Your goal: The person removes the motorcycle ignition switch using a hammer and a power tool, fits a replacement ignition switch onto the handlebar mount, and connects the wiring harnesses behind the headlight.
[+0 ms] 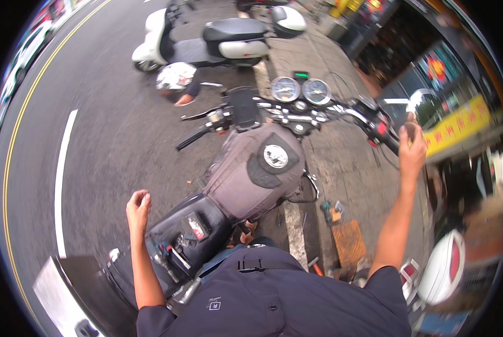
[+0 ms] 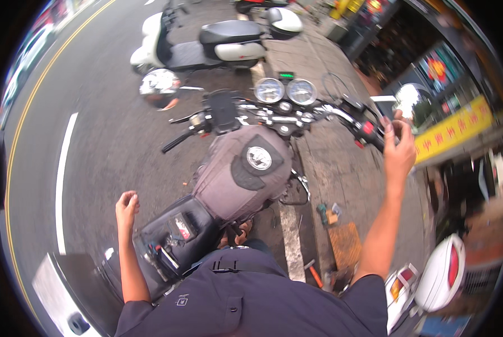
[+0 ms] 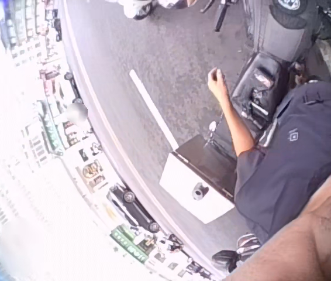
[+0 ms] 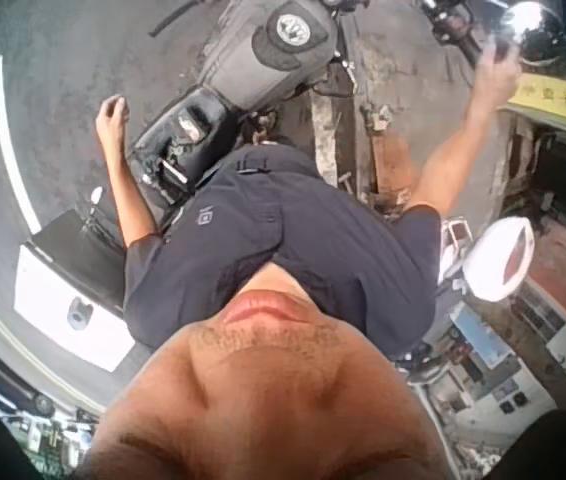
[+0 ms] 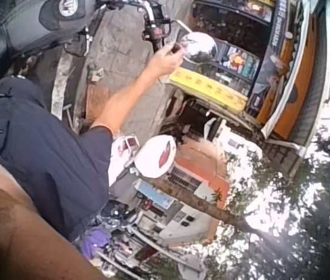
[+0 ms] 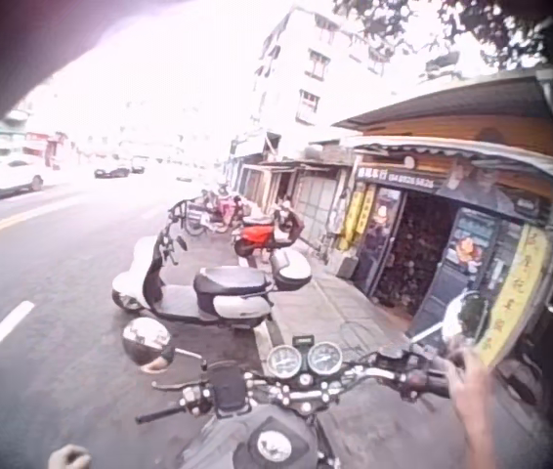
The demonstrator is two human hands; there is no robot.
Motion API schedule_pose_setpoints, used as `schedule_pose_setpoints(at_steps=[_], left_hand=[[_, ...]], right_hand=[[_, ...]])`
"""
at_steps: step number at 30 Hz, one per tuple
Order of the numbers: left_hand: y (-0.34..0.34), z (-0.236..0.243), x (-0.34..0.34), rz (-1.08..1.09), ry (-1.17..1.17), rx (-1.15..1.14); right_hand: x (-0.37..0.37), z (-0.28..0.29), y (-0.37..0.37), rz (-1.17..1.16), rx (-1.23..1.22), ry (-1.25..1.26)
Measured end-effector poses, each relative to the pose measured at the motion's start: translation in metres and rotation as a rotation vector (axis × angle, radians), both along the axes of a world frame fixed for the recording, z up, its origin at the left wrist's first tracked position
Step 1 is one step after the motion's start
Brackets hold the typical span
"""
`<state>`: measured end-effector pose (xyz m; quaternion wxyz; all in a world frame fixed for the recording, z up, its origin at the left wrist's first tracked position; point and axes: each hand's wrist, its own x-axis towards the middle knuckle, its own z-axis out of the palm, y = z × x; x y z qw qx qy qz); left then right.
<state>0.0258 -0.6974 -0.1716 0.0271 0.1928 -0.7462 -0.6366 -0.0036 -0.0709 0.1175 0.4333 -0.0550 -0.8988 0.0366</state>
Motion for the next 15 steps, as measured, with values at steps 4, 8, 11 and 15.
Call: schedule_pose_setpoints(at_steps=[4, 8, 11, 15], left_hand=[[0.055, 0.032, -0.113, -0.255, 0.269, -0.257], [0.131, 0.073, -0.164, -0.349, 0.509, -0.414], [0.143, 0.058, -0.18, -0.459, 0.517, -0.591], [0.138, 0.047, -0.185, -0.465, 0.512, -0.629]], right_hand=[[0.024, -0.024, 0.027, -0.026, 0.223, -0.365], [0.038, -0.052, 0.03, -0.217, 0.309, -0.234], [0.042, -0.049, 0.046, -0.239, 0.283, -0.082], [0.039, -0.04, 0.034, -0.338, 0.276, -0.252]])
